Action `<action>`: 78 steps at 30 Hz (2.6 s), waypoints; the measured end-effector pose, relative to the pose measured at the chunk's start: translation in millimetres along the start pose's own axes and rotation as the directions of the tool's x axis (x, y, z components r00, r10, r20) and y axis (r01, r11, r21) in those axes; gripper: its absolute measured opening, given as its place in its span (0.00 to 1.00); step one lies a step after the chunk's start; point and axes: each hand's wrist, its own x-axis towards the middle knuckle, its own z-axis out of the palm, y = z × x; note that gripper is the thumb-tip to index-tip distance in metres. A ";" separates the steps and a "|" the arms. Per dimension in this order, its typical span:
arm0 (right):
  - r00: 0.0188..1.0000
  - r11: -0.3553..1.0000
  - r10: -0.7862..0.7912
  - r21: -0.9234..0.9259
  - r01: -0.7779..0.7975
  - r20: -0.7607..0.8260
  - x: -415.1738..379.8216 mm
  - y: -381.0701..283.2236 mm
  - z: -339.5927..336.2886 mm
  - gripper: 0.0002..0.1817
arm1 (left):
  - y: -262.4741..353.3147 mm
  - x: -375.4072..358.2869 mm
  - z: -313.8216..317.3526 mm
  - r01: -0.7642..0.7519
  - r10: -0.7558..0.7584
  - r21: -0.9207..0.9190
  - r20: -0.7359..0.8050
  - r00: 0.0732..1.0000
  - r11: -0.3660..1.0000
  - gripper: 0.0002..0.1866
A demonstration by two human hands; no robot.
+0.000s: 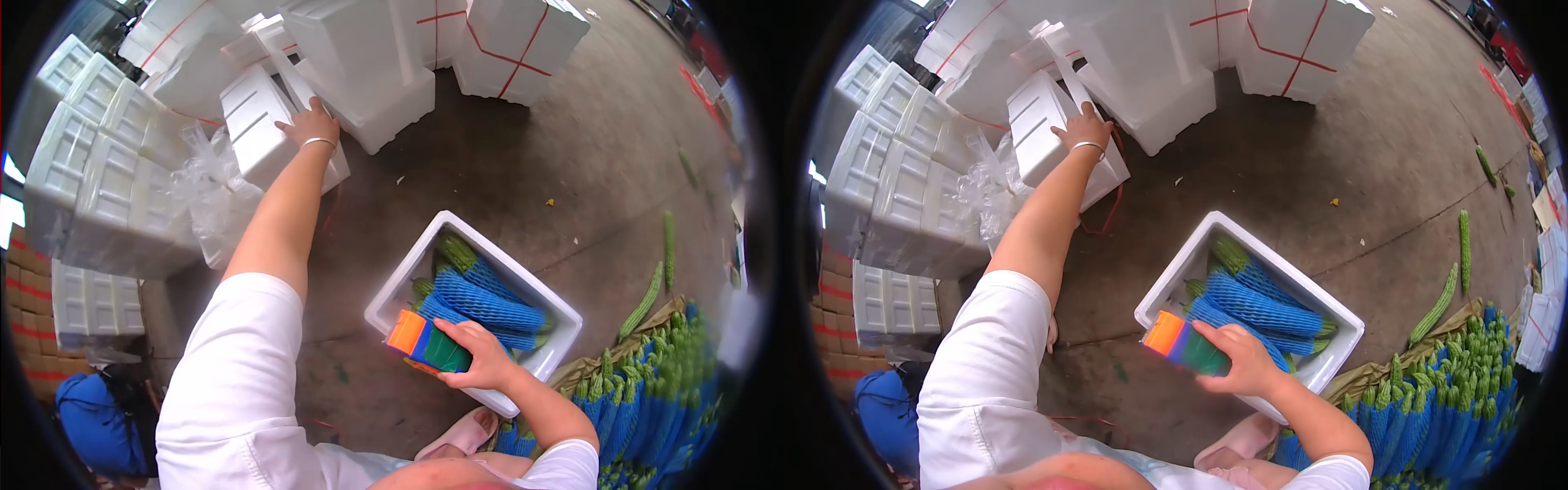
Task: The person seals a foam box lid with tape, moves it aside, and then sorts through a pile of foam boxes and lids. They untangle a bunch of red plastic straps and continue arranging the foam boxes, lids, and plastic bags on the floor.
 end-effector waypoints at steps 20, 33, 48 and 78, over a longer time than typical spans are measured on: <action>0.927 0.723 0.305 0.687 -0.077 -0.217 -83.7 -82.9 -62.4 0.47 | -240.9 -171.0 -263.2 -0.454 -0.023 -0.848 -0.466 0.885 -0.275 0.15; 0.239 0.478 0.719 0.714 0.512 -0.653 -268.4 -2.7 -47.5 0.31 | -17.1 -201.3 -45.5 0.419 0.549 -0.882 0.245 0.799 -0.216 0.16; 0.306 0.410 0.782 0.817 0.405 -0.544 -211.8 21.0 -25.8 0.26 | 0.7 -245.7 32.4 0.239 0.495 -0.837 0.495 0.714 0.493 0.32; 0.105 0.482 0.820 0.777 0.405 -0.563 -179.6 29.3 15.6 0.20 | 56.5 -225.9 45.4 -0.056 0.611 -0.881 0.278 0.741 0.469 0.35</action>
